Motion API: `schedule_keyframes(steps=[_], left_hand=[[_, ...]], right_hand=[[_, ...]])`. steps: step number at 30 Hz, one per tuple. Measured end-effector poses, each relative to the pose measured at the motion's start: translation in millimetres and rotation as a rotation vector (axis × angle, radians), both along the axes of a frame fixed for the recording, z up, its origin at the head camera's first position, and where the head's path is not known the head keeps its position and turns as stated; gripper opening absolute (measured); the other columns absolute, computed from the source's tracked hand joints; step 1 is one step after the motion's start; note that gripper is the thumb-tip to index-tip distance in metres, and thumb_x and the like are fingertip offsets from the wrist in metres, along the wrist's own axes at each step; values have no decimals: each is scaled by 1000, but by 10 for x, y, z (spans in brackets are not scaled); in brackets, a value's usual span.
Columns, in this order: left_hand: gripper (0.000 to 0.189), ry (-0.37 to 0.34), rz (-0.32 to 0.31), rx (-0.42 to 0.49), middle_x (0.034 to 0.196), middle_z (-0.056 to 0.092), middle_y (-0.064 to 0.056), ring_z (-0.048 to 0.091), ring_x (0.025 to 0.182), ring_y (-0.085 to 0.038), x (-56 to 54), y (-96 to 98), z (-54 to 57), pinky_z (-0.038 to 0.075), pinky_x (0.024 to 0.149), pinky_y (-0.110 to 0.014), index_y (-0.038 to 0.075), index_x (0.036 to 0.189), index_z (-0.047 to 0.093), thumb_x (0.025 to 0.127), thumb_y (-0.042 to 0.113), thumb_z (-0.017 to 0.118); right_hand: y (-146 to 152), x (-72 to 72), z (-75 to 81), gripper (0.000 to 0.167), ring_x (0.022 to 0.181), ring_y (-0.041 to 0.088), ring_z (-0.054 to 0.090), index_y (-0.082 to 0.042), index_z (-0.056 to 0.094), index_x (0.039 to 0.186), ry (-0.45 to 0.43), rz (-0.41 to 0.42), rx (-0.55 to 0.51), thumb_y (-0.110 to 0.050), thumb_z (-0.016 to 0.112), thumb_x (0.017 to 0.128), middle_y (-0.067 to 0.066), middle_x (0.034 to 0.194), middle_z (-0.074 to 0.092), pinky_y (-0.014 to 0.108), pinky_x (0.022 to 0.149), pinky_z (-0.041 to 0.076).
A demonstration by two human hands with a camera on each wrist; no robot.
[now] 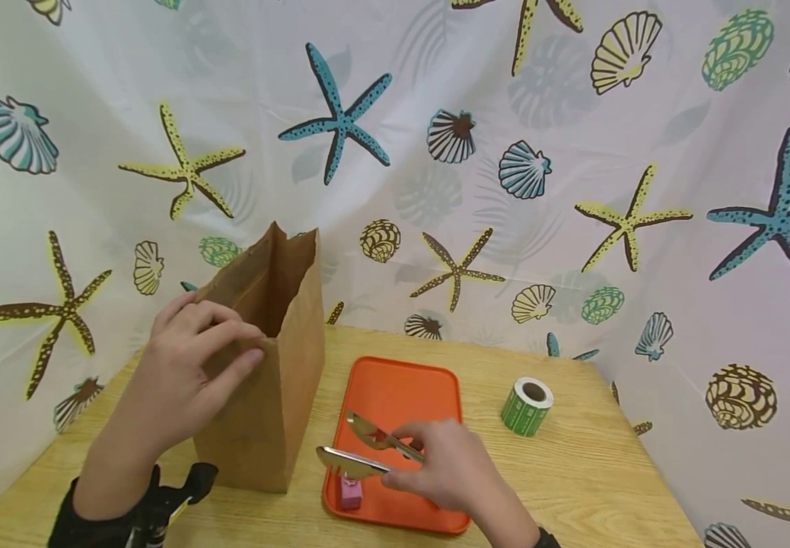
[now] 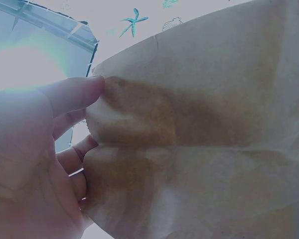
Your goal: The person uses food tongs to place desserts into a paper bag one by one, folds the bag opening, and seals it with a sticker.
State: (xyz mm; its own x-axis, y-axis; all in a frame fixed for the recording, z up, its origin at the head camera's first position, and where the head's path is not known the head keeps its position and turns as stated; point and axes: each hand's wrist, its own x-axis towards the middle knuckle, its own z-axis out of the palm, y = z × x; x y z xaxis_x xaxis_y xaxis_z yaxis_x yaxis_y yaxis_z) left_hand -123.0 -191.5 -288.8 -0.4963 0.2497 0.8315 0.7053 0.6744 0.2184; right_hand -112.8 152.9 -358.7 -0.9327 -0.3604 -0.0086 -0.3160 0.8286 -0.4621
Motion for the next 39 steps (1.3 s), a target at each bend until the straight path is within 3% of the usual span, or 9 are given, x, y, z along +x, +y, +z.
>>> schedule_keyframes(steps=[6, 19, 31, 39], left_hand=[[12, 6, -5, 3, 96, 66, -1, 62, 92, -21, 0, 6, 1, 30, 118, -62, 18, 98, 78, 87, 14, 83], [12, -8, -2, 3, 96, 66, -1, 62, 93, -21, 6, 6, 1, 29, 119, -63, 18, 98, 78, 88, 15, 83], [11, -8, -4, 2, 96, 66, -1, 62, 93, -22, 7, 8, -3, 29, 119, -63, 18, 98, 78, 88, 15, 82], [11, -11, -3, 2, 97, 66, -2, 62, 92, -22, 8, 8, -3, 29, 119, -63, 18, 98, 77, 88, 16, 82]], right_hand=[[17, -8, -40, 51, 87, 12, 68, -26, 77, 119, -40, 18, 22, -57, 85, 80, -7, 101, 75, 38, 68, 55], [29, 17, -116, 52, 88, 14, 68, -23, 77, 118, -78, 40, 61, -55, 87, 77, -6, 100, 75, 39, 68, 55], [4, 44, -208, 58, 92, 17, 70, -21, 77, 120, -60, 62, 99, -53, 90, 74, -6, 104, 77, 40, 70, 56], [12, 22, -267, 52, 93, 14, 70, -22, 76, 122, -57, 92, 111, -47, 89, 78, -6, 109, 77, 36, 69, 56]])
